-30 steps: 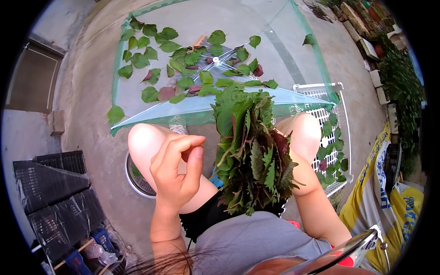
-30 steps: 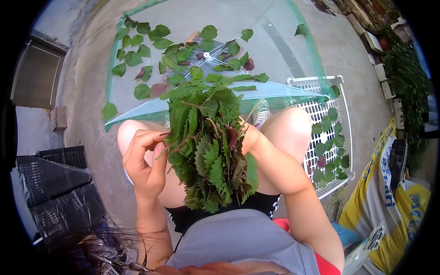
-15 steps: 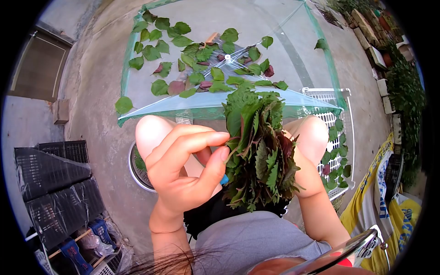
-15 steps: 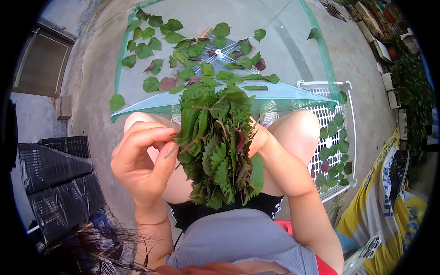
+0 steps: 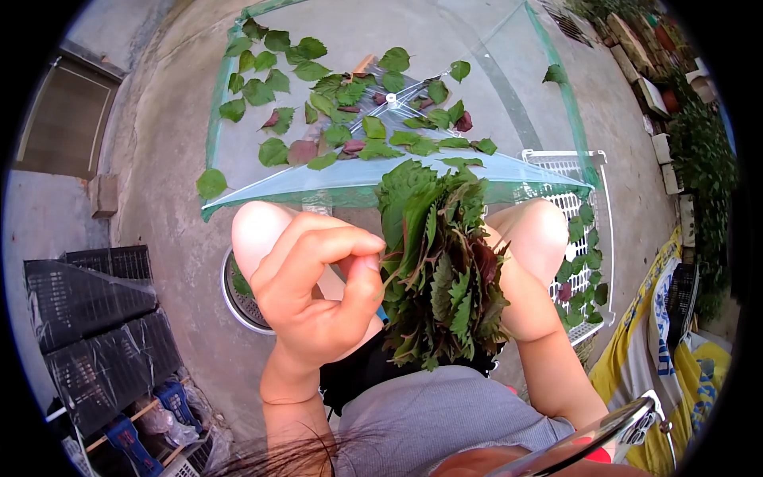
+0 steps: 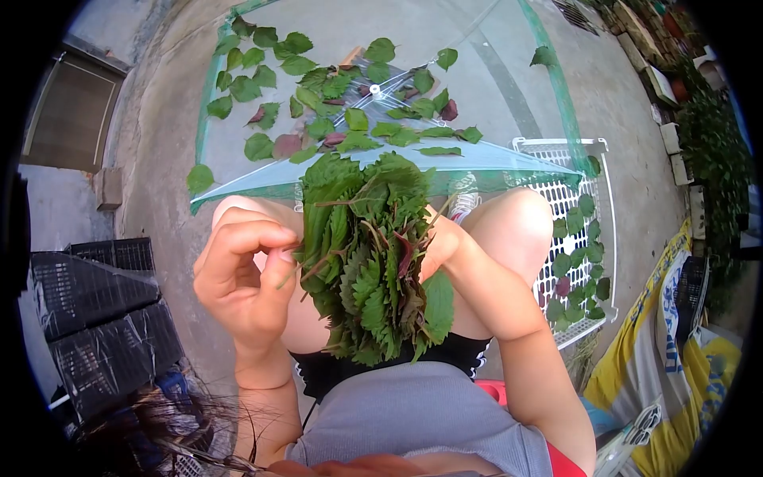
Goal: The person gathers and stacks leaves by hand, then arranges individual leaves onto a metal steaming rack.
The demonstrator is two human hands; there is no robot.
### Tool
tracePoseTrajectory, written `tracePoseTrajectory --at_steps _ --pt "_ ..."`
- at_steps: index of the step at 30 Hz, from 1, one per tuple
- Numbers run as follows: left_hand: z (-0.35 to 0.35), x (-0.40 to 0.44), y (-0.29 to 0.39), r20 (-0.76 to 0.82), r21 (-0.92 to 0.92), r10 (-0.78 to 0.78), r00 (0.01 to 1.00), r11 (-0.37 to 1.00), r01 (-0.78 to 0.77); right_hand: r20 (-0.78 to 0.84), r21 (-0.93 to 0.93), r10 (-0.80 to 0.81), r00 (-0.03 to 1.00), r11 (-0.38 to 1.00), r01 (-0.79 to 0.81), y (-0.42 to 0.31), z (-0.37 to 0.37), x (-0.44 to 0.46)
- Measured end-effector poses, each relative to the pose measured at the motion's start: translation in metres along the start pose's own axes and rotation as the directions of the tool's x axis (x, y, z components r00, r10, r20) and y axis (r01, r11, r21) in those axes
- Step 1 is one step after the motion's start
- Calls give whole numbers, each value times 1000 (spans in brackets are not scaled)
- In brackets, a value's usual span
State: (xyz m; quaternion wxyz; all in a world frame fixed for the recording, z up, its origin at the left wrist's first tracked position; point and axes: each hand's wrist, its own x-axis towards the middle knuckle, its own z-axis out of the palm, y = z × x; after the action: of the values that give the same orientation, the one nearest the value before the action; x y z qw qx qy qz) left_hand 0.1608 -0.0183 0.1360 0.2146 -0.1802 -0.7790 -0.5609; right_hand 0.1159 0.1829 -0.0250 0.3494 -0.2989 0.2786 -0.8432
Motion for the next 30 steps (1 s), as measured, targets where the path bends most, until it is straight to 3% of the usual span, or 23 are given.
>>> tracePoseTrajectory --at_steps 2,4,10,26,30 --pt "1 -3 -1 0 2 13 1000 1000 -13 12 -10 -22 1000 1000 22 -1 1 1" --pt "4 -7 2 -104 -184 -213 971 964 192 29 16 -59 998 998 58 -5 7 6" --pt "-1 -10 -2 -13 -477 -362 932 821 313 -63 107 -44 997 993 51 0 6 -1" --pt "-4 -33 -29 -10 -515 -452 892 767 383 -93 173 -37 995 984 52 -7 15 -7" --pt "-6 -35 -32 53 -525 -527 848 708 473 -94 184 -35 995 982 52 -6 15 -7"
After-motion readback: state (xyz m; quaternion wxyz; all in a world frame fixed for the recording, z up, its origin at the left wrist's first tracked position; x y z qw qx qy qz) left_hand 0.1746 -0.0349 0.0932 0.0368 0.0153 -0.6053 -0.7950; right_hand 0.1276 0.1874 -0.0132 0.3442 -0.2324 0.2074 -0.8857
